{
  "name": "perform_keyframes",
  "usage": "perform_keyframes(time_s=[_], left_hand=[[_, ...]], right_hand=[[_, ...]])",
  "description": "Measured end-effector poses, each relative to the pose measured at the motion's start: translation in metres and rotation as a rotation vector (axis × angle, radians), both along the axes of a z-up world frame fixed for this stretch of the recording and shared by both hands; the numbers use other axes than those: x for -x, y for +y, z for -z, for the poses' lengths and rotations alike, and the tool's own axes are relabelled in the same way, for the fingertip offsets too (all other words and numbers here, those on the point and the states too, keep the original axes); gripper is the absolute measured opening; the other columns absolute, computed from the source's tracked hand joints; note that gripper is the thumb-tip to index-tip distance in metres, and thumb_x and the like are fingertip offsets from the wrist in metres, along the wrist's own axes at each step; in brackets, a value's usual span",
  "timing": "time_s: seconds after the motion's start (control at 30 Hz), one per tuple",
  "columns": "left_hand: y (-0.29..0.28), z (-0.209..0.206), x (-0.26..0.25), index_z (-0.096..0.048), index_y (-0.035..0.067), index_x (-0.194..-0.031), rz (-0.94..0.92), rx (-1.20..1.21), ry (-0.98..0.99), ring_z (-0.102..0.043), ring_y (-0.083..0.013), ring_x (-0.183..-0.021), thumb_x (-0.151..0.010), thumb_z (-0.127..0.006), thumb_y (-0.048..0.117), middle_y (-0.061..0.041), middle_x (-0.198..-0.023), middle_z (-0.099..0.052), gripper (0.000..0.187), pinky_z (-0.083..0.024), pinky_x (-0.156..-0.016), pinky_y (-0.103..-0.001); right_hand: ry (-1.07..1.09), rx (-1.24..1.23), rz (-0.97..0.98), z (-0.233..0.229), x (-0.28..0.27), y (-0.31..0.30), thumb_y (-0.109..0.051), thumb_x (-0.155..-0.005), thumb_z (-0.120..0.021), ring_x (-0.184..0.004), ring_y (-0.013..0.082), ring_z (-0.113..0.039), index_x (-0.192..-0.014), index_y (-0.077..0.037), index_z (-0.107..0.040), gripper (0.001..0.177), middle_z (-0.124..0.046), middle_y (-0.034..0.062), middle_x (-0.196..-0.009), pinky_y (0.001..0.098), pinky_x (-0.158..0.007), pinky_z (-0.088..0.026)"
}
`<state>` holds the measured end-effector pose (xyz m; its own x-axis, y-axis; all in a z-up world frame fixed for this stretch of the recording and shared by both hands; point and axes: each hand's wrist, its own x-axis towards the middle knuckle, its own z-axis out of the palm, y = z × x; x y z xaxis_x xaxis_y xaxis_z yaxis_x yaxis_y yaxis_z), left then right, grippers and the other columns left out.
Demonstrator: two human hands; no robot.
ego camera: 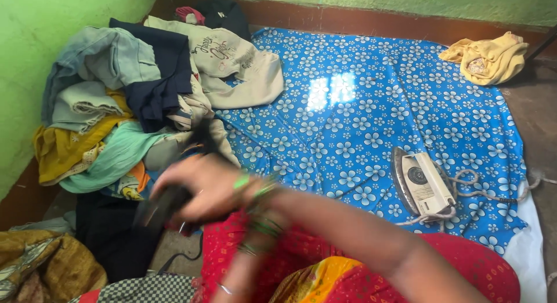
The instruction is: The person irons a yellow shirt and a blue t-shirt on a blue floral mat on the floor. They use a white electric iron to smooth the fabric, frequently adjusting the garments and flipping them over to iron different sections.
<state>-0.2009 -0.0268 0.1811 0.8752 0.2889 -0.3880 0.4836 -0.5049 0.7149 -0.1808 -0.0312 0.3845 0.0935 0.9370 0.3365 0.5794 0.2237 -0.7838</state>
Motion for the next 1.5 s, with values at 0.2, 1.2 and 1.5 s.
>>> perform_keyframes(time_s=[0.2,1.2,1.5], left_hand=[[-0.115,-0.011,0.012,-0.060,0.004,-0.132,0.634,-0.438,0.070,-0.058,-0.0308,-0.123,-0.081,-0.065,0.035,-0.017,-0.132,-0.063,0.060,-0.039,-0.103,-0.049],[0.207,0.029,-0.034,-0.059,0.026,-0.145,-0.156,-1.386,0.083,-0.041,-0.0325,-0.139,-0.097,-0.059,0.035,-0.010,-0.148,-0.051,0.049,-0.038,-0.101,-0.067],[0.215,-0.098,-0.010,-0.079,0.014,-0.105,-0.443,-1.257,-0.527,-0.064,-0.0412,-0.107,-0.092,-0.074,0.024,-0.020,-0.111,-0.068,0.017,-0.051,-0.087,-0.059]], right_hand=[[-0.559,0.335,-0.466,0.122,0.162,0.091,-0.020,-0.061,-0.071,-0.089,0.0338,-0.074,-0.105,-0.015,-0.076,0.045,-0.076,0.0136,-0.089,0.0437,-0.079,-0.060],[-0.058,0.361,0.794,0.191,-0.082,-0.271,-0.020,-0.084,-0.075,-0.080,0.0232,-0.077,-0.098,-0.009,-0.075,0.018,-0.078,0.0098,-0.089,0.0350,-0.074,-0.060],[0.072,0.659,1.086,0.326,-0.098,-0.325,-0.024,-0.085,-0.075,-0.090,0.0259,-0.075,-0.100,-0.012,-0.076,0.019,-0.078,0.0092,-0.095,0.0385,-0.082,-0.059]])
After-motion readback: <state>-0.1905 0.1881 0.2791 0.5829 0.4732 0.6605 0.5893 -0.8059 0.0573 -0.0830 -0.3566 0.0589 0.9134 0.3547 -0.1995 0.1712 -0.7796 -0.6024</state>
